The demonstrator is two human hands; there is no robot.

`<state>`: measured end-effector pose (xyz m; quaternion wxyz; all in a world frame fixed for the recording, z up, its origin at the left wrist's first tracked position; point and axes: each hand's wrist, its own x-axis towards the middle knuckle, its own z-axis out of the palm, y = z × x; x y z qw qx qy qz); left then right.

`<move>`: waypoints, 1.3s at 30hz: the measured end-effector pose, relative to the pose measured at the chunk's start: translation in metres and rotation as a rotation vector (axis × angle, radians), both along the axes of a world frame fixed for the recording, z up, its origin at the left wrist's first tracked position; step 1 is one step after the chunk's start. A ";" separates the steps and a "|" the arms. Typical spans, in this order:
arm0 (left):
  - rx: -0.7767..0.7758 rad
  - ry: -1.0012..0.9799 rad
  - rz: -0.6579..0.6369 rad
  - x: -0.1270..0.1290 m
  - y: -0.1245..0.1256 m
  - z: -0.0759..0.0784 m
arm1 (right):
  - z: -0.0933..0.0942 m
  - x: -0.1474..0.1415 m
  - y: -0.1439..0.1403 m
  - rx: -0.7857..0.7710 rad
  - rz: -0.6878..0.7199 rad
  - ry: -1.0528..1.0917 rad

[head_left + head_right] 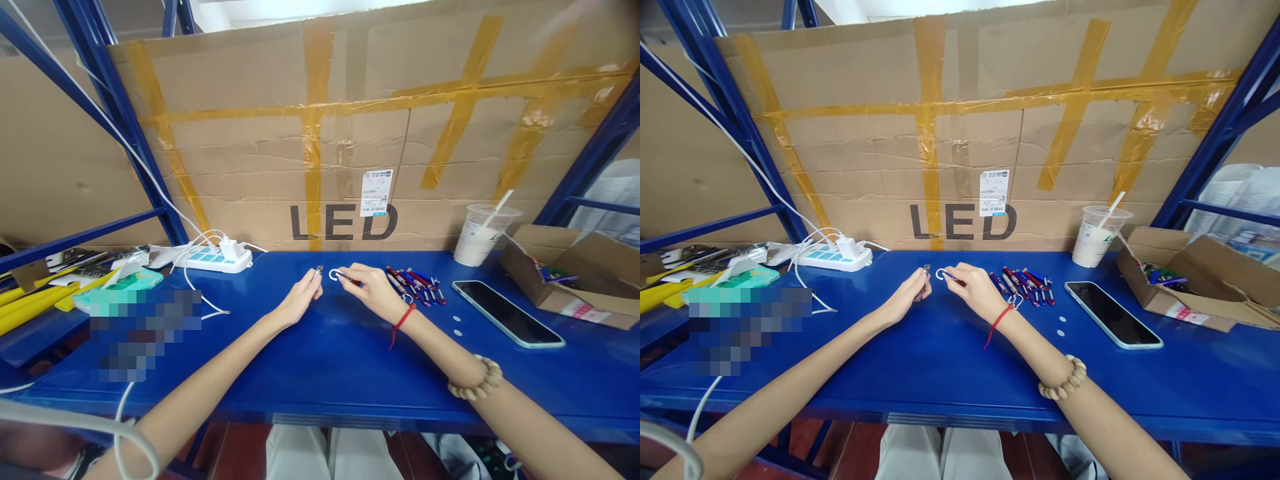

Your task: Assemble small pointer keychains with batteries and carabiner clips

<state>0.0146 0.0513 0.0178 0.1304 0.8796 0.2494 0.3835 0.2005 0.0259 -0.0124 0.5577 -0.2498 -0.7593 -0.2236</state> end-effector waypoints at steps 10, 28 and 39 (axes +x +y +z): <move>0.125 0.128 0.031 0.001 -0.012 -0.001 | -0.004 -0.013 0.000 0.074 -0.018 0.130; 0.406 0.383 0.312 -0.009 0.021 0.002 | -0.002 0.010 0.015 -0.610 0.075 -0.101; 0.561 0.439 0.867 -0.025 0.019 0.014 | 0.008 0.024 0.010 -0.386 -0.354 0.063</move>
